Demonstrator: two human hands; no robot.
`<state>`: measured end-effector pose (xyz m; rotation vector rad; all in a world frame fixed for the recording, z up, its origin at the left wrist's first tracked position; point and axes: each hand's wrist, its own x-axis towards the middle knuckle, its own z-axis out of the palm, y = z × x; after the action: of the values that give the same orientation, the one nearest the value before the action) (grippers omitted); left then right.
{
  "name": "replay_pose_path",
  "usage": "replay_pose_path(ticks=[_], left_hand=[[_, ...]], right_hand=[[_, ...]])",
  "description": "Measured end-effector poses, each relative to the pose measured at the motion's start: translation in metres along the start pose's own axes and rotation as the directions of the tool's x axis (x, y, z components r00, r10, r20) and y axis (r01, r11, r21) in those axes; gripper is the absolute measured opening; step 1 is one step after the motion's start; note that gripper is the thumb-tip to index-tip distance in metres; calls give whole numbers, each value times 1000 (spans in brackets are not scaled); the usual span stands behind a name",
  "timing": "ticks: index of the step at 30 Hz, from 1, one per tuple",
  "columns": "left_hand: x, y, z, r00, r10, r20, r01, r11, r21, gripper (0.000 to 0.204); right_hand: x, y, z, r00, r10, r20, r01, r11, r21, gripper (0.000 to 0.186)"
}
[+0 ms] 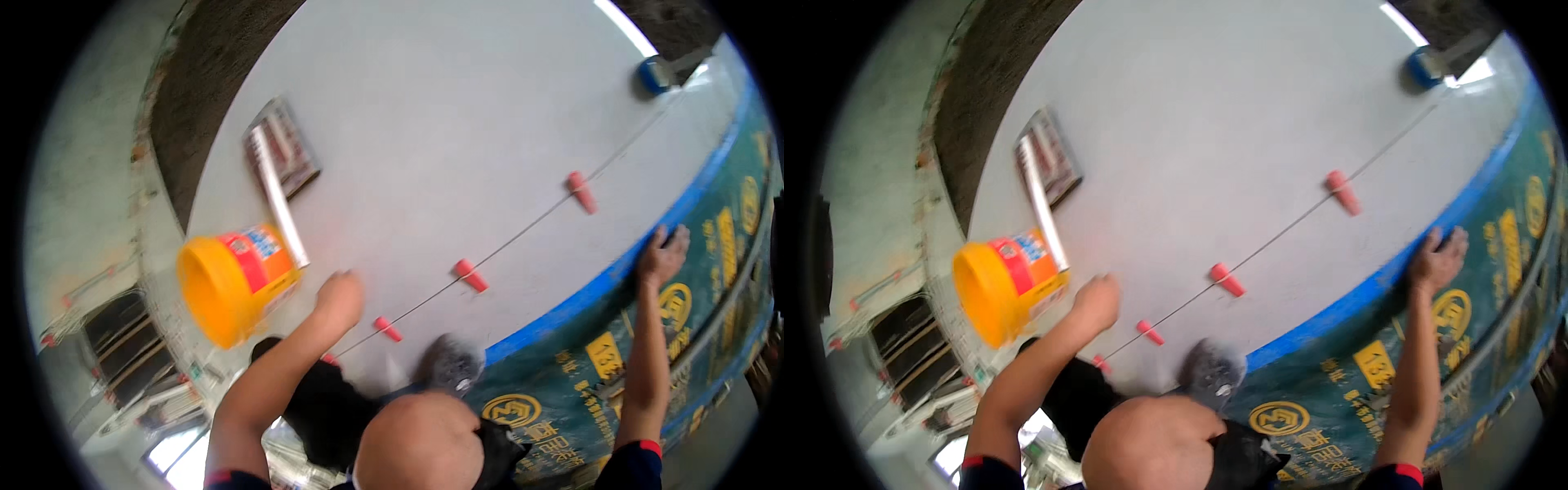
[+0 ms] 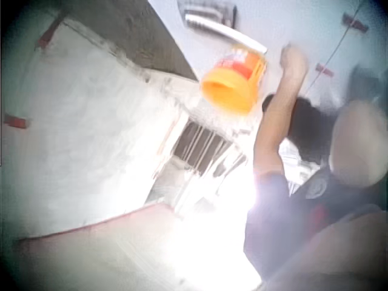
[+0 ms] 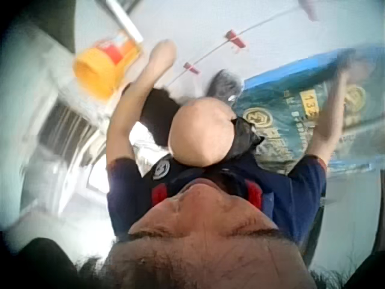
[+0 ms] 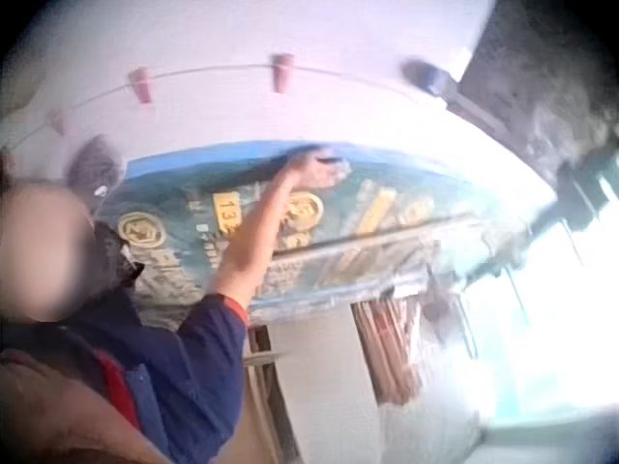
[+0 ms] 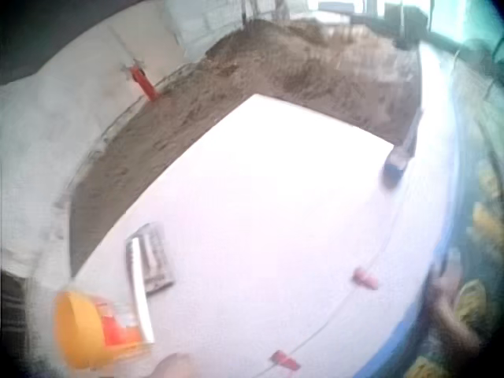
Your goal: The person places and aligns tile spacers and leveling wedges between large floor tiles, and then uses a rubber mallet and a trowel to apply and level mortar in preparation for the next tile.
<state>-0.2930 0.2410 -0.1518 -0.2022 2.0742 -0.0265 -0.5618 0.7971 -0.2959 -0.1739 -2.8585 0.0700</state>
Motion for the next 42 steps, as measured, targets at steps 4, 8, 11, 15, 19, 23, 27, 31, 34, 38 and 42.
replay_pose_path(ticks=[4,8,11,15,19,23,27,31,34,38,42], left_hand=[[36,-65,118,883,-409,-230,380,911,-159,26],[42,-20,38,934,-299,-194,277,952,-133,30],[53,45,-33,861,-157,-483,26,964,-266,26],[144,127,-141,535,74,-842,-371,916,-154,16],[209,221,-247,270,203,-941,-610,792,-4,11],[248,313,-314,125,329,-936,-735,664,136,18],[285,370,-354,134,285,-949,-742,664,95,20],[300,397,-373,127,240,-962,-797,603,45,17],[304,400,-380,143,277,-950,-845,534,28,13],[303,393,-389,165,417,-894,-907,420,29,17],[299,394,-403,183,487,-854,-930,367,10,22]], right_hand=[[3,-17,16,997,71,25,-72,997,26,62],[12,-34,-18,987,152,55,-156,985,71,69],[12,-33,-27,981,176,76,-183,979,95,70],[16,-28,-25,979,186,79,-193,977,90,69],[18,-39,-30,975,196,104,-208,969,129,68],[22,-39,-33,970,210,120,-227,961,157,69],[25,-38,-35,965,213,150,-236,960,152,70],[27,-35,-36,959,220,177,-246,959,140,72],[28,-35,-36,958,222,183,-250,958,143,74],[29,-35,-36,952,231,203,-262,955,142,75],[33,-40,-36,952,225,210,-259,953,155,75]])
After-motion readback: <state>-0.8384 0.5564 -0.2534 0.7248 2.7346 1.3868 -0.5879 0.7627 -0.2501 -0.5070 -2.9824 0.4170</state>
